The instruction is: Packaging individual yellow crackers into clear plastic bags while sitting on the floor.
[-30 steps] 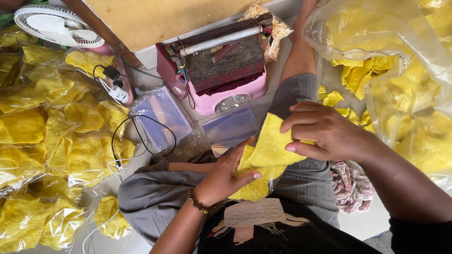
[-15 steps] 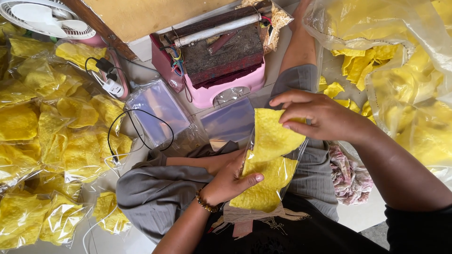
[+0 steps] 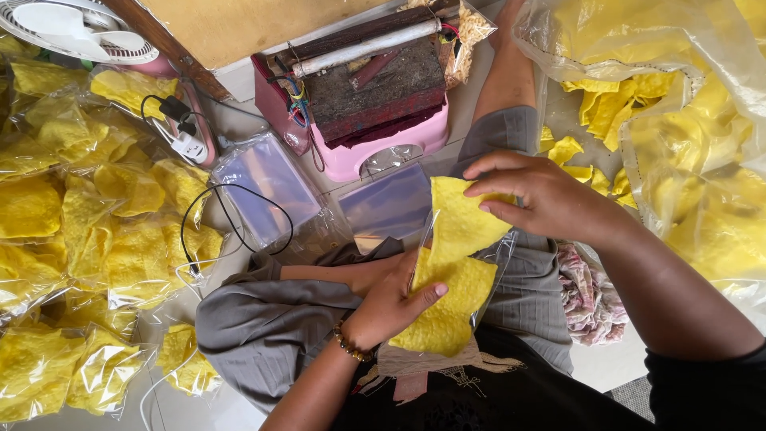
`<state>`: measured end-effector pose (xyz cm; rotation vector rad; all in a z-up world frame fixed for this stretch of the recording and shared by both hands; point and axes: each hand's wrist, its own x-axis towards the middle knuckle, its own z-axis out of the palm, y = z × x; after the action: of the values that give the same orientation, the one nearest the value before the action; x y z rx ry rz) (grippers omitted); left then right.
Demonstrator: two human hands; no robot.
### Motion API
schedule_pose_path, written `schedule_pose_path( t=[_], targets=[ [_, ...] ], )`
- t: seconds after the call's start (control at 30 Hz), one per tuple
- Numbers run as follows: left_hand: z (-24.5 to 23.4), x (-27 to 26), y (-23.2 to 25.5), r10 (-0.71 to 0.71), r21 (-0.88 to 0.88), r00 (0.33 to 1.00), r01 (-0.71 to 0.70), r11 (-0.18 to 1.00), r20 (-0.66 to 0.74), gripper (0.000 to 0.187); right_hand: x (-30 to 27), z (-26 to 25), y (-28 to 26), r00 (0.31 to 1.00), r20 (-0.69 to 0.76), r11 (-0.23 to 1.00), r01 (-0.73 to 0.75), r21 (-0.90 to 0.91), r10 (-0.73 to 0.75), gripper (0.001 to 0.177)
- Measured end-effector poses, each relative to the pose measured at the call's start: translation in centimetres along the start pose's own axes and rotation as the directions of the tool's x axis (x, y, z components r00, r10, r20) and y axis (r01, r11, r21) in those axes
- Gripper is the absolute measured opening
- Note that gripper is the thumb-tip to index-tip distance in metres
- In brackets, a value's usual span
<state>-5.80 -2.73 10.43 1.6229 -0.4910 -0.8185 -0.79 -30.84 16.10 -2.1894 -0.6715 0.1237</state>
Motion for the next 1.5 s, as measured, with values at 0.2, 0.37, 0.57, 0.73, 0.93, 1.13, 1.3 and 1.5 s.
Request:
schedule_pose_path(
  t=[0.2,0.37,0.57,0.73,0.93,1.13,1.3,1.5],
  targets=[
    [0.4,0.1,1.3,-0.002,-0.002,0.997,0.002,1.0,-0.083,0.079,-0.1,-0.1,-1.8,0.993,0.079,0.996,-0.079,-0.051,0.083,0.022],
    [1.1,0.2,1.3,-0.034,0.062,0.993,0.041,0.997,-0.109,0.08,-0.4,-0.2,-1.6,0.982,0.119,0.989,-0.143,-0.029,0.145,0.035],
    [1.3,0.3,1.3,0.08,0.196,0.977,-0.04,0.98,-0.199,0.071,-0.1,-0.9,-3.0,0.956,0.177,0.971,-0.237,-0.012,0.236,0.042],
    [2.1,0.3,0.6,0.114,0.334,0.972,-0.04,0.942,-0.204,0.07,0.5,-1.4,-2.9,0.948,0.175,0.964,-0.259,-0.063,0.266,0.04],
    [2.1,0.0,1.1,0.097,0.202,0.96,-0.044,0.978,-0.264,0.066,0.4,-0.1,-2.3,0.94,0.185,0.956,-0.292,0.005,0.286,0.039],
    [1.4,0.3,-0.8,0.044,-0.053,0.963,-0.061,0.997,-0.266,0.056,-0.7,2.2,-0.9,0.896,0.331,0.907,-0.372,0.197,0.296,0.031],
    [1.6,-0.4,-0.6,-0.015,-0.134,0.984,-0.009,0.991,-0.179,0.081,-3.1,3.7,1.6,0.896,0.38,0.869,-0.365,0.333,0.23,0.03],
    [1.6,0.3,-1.6,-0.052,-0.348,0.964,-0.043,0.936,-0.259,0.085,-3.1,3.8,-1.6,0.947,0.322,0.854,-0.162,0.495,-0.007,0.05]
  ],
)
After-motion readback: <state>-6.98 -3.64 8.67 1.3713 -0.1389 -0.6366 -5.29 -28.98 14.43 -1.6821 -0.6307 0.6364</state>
